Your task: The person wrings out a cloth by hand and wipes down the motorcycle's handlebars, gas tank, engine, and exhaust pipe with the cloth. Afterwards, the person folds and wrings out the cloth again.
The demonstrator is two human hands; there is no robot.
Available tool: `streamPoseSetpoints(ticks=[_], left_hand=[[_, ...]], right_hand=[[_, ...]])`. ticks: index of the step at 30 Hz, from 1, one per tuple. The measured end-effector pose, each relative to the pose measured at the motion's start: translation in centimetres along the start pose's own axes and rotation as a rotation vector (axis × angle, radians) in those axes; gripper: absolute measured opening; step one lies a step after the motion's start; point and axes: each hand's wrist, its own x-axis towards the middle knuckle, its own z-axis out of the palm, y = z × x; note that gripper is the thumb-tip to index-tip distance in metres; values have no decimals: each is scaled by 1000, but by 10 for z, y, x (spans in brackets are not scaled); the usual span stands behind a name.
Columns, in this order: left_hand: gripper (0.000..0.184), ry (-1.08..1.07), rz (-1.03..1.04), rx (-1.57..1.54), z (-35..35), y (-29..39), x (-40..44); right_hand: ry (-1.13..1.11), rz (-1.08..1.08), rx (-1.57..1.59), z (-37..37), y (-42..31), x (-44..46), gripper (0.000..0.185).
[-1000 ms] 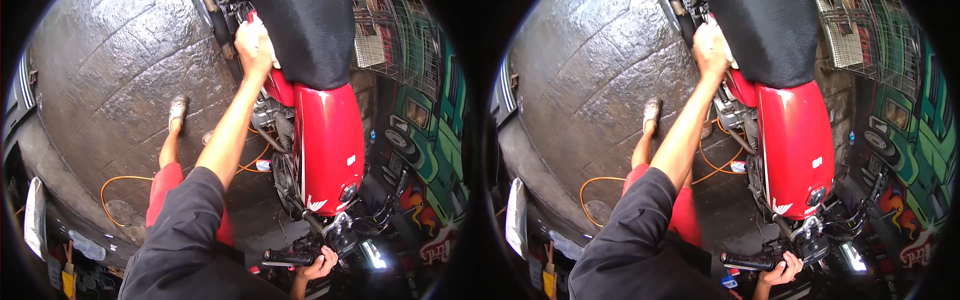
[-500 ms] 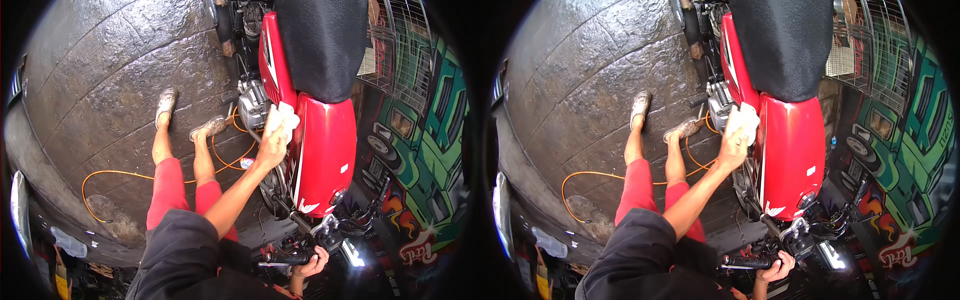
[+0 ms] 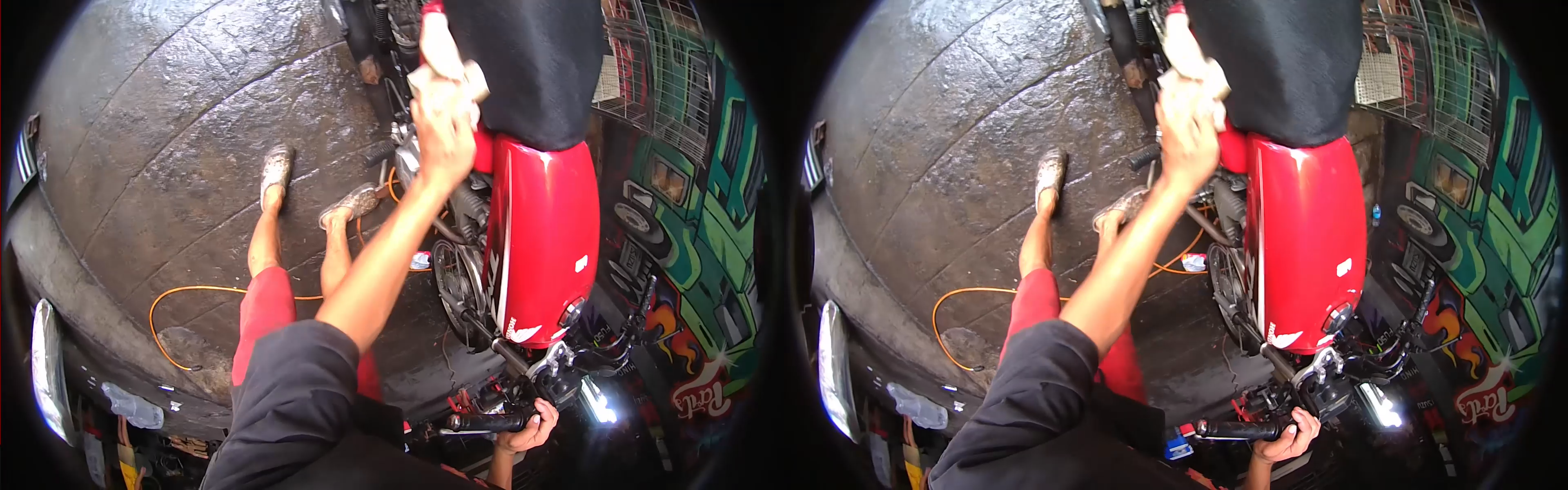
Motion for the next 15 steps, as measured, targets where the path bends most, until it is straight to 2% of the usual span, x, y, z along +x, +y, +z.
streamPoseSetpoints(ticks=[2, 3, 5, 6, 7, 10, 12, 14, 15], left_hand=[[34, -183, 59, 167, -5, 16, -29], [36, -278, -3, 196, -3, 25, -41], [39, -296, -141, 122, 2, 40, -59], [40, -220, -214, 22, 4, 43, -64], [35, -112, -161, 23, 4, 42, -63], [31, -542, -183, -81, -27, 24, -74], [26, -829, -301, -90, -45, 3, -100], [23, -430, -276, -347, -71, -7, -123], [24, -408, -458, -638, -76, -27, -129]], right_hand=[[6, 40, 70, -1, 4, -4, 29], [-3, 46, 77, -1, 4, -4, 29], [-18, 44, 60, -2, 3, -4, 29], [-24, 36, 38, -3, 3, -4, 29], [-26, 25, 19, -3, 4, -3, 30], [-53, 7, 0, -6, 7, -2, 29], [-60, 7, 0, -7, 8, -2, 29], [-81, 20, -16, -9, 8, -2, 29], [-78, 26, -17, -9, 8, -2, 30]])
